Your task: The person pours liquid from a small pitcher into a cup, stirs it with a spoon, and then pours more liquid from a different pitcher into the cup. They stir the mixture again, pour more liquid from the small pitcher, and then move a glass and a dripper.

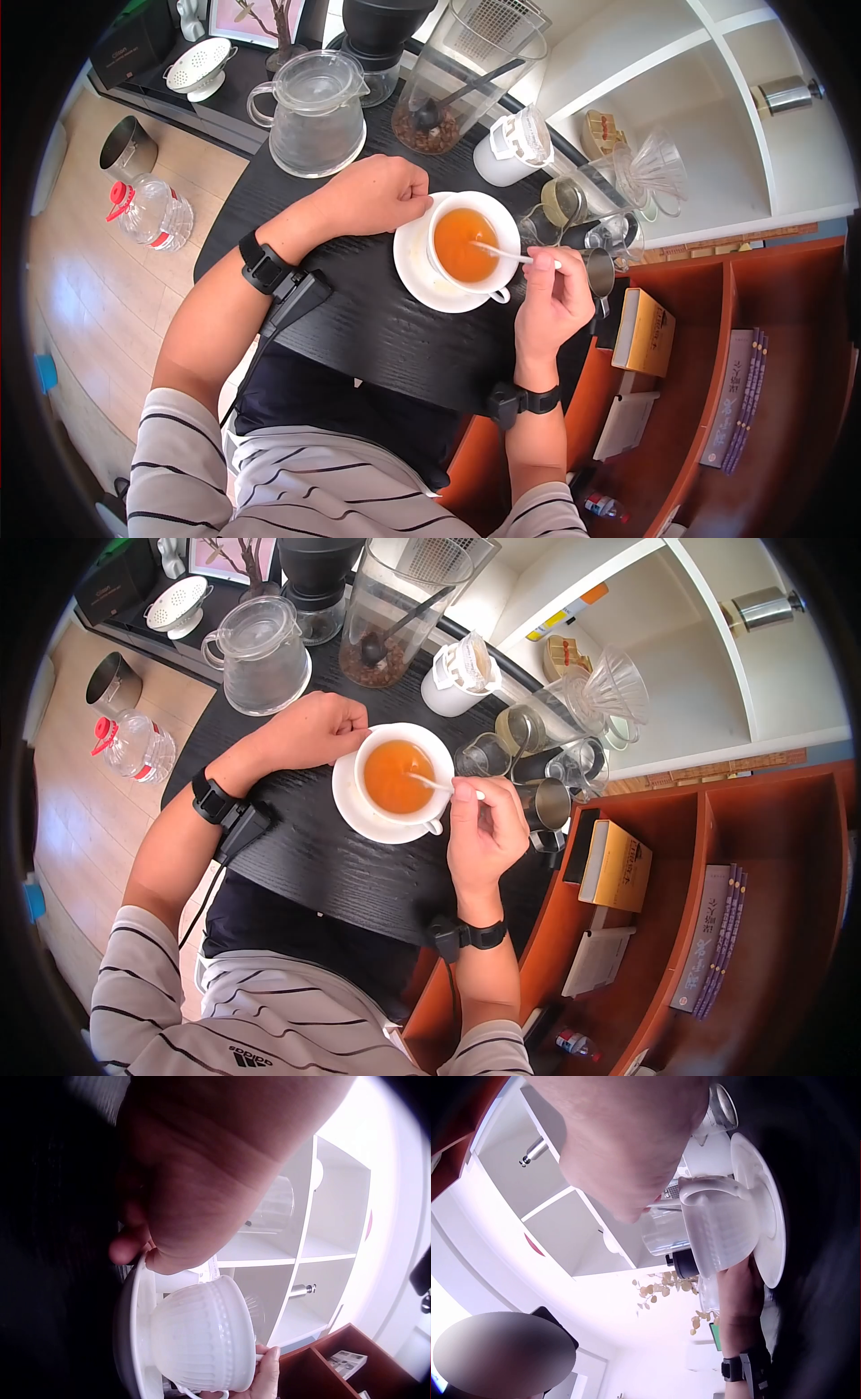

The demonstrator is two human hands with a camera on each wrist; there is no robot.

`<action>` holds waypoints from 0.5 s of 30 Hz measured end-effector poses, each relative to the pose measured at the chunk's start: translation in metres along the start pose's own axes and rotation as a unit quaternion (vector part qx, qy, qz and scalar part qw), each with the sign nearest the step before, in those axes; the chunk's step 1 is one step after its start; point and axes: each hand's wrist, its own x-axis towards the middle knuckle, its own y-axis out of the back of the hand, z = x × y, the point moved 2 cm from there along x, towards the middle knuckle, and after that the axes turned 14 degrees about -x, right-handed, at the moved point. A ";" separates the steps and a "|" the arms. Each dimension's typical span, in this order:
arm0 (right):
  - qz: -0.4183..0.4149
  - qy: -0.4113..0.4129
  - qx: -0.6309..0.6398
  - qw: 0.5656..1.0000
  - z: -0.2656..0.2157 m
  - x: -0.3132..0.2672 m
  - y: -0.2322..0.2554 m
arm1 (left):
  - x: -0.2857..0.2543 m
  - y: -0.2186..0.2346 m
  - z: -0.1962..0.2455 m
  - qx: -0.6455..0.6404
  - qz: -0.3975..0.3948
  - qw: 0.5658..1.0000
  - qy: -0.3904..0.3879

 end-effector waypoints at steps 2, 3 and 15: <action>-0.015 -0.002 0.045 0.999 0.000 -0.002 0.003 | 0.000 0.000 0.001 -0.001 0.001 1.000 0.001; -0.015 -0.002 0.045 0.999 -0.001 -0.002 0.003 | 0.000 0.000 0.001 0.000 0.001 1.000 0.000; -0.030 -0.027 -0.008 0.999 -0.003 -0.002 -0.002 | 0.000 0.000 0.001 0.001 0.004 1.000 -0.008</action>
